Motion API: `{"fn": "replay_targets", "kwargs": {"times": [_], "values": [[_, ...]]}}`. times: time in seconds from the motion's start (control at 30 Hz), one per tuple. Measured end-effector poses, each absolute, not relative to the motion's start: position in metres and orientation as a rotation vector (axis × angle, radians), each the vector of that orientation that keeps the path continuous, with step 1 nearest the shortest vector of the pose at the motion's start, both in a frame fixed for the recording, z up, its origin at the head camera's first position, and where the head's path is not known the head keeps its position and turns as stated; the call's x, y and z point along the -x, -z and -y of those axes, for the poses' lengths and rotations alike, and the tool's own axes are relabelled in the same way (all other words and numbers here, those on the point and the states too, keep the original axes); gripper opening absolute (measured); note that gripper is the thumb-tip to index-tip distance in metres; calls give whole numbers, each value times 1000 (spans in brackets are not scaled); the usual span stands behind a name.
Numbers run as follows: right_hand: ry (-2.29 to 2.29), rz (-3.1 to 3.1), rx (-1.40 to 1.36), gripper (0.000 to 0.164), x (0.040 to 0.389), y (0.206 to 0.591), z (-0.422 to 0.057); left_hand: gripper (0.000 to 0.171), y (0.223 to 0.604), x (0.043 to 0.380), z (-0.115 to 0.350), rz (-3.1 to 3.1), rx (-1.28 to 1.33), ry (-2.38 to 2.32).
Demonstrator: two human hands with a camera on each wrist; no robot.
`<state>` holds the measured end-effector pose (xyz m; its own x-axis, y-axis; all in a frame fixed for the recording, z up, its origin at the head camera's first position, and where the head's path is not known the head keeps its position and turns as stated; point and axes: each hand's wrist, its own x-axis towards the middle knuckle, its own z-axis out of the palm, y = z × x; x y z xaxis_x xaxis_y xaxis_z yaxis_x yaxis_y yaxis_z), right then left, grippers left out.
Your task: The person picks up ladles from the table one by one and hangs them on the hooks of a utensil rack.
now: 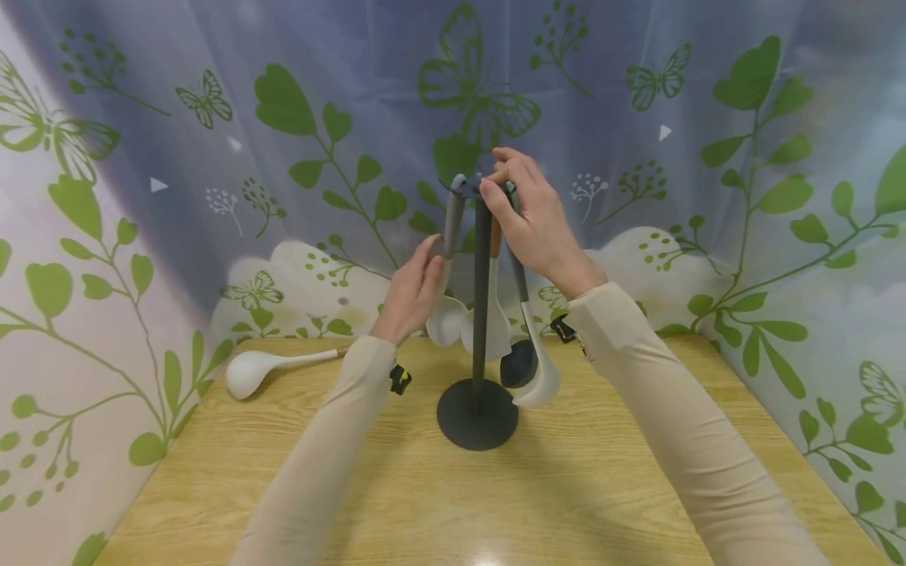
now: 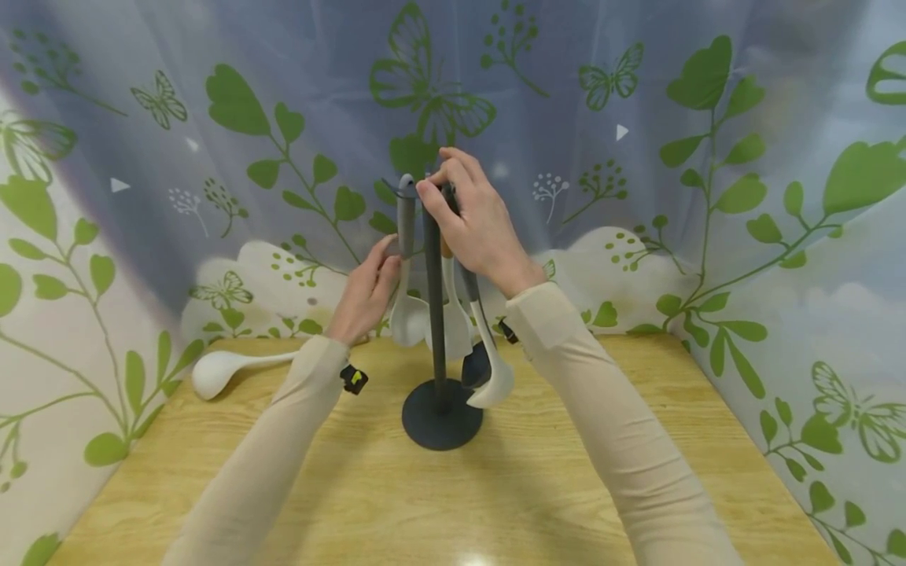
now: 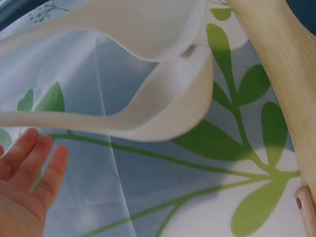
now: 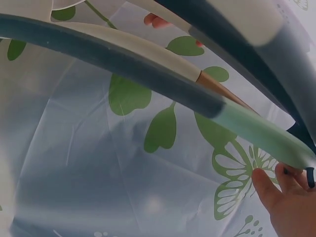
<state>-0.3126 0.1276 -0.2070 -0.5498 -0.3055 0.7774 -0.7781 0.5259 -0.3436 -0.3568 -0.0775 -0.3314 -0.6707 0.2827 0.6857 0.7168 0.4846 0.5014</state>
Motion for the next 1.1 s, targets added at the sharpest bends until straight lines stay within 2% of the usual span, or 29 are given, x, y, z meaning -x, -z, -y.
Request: {"fn": "replay_targets", "kwargs": {"times": [0.77,1.1], "values": [[-953,2110,-845,29,310,208,-132,53,384,356,142,2449,664,1043],[-948,2088,-880,29,312,208,-126,44,409,349,180,2589,600,884]]}}
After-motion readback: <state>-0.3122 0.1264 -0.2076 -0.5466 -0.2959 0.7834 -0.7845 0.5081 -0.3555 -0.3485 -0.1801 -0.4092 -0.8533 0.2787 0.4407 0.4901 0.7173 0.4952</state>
